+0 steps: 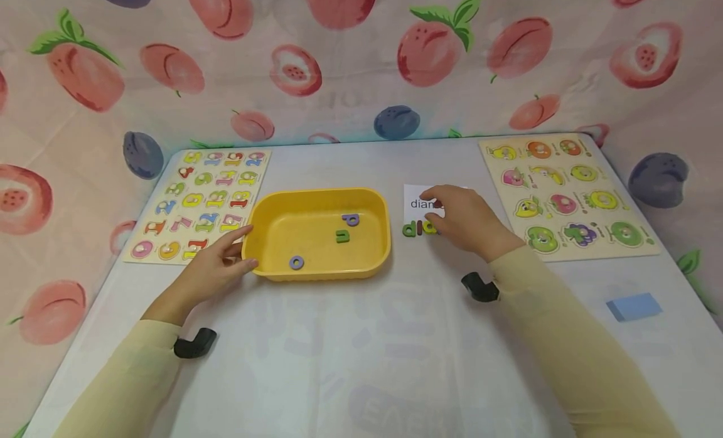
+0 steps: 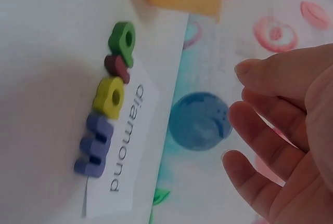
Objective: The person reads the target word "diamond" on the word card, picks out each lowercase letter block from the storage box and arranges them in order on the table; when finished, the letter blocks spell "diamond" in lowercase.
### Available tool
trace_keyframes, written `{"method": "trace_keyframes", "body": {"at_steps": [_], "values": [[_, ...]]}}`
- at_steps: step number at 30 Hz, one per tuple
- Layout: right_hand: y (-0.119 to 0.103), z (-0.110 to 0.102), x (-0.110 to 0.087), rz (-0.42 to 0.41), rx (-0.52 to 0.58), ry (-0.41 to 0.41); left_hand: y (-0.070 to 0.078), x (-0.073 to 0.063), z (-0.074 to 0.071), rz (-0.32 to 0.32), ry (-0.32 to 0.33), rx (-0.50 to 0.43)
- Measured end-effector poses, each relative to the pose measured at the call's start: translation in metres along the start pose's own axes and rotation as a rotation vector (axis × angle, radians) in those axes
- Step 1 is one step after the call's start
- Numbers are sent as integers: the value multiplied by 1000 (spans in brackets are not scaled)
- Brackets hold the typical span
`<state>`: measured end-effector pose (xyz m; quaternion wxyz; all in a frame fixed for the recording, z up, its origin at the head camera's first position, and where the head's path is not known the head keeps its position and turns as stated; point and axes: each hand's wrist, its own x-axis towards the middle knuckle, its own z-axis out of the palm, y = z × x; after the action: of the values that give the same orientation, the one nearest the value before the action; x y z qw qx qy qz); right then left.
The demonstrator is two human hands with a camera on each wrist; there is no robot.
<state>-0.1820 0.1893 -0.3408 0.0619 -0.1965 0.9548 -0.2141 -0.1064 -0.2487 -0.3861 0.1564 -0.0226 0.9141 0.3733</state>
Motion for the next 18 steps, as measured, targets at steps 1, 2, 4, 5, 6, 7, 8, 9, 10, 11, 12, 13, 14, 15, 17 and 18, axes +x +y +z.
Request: {"method": "trace_keyframes", "body": {"at_steps": [1,2,4,5,6,7,8,9,10,11,12,13,14,15,17,18], "values": [[-3,1,1,-10,-4,1,0,0,0,0,1,1],[-7,2,3,-17,-4,2,0,0,0,1,0,2],[-13,4,5,-37,2,7,0,0,0,1,-1,1],[-16,6,6,-53,6,6,-1,0,0,1,-2,0],[-18,8,7,-71,13,6,-1,1,0,-1,-2,-1],[-21,10,8,-93,20,9,-1,1,0,-1,-2,-2],[-24,12,9,-111,29,9,-1,1,0,-1,-3,-6],[-28,14,10,-127,36,8,-1,1,0,-1,-4,-9],[-31,16,11,-142,40,6,-1,1,1,3,-6,-9],[-35,18,12,-152,47,0,-1,1,1,3,-6,-12],[-38,20,13,-160,54,-5,-1,1,1,4,-6,-14],[-42,23,15,-171,57,-9,-1,1,1,5,-6,-17],[-46,25,16,-177,58,-18,-1,1,1,7,-6,-18],[-51,27,18,-184,56,-28,-1,0,1,8,-5,-18],[-59,32,21,-211,60,-54,-1,0,0,4,-2,-19],[-63,34,22,-230,63,-64,-1,0,0,4,-3,-16]]}}
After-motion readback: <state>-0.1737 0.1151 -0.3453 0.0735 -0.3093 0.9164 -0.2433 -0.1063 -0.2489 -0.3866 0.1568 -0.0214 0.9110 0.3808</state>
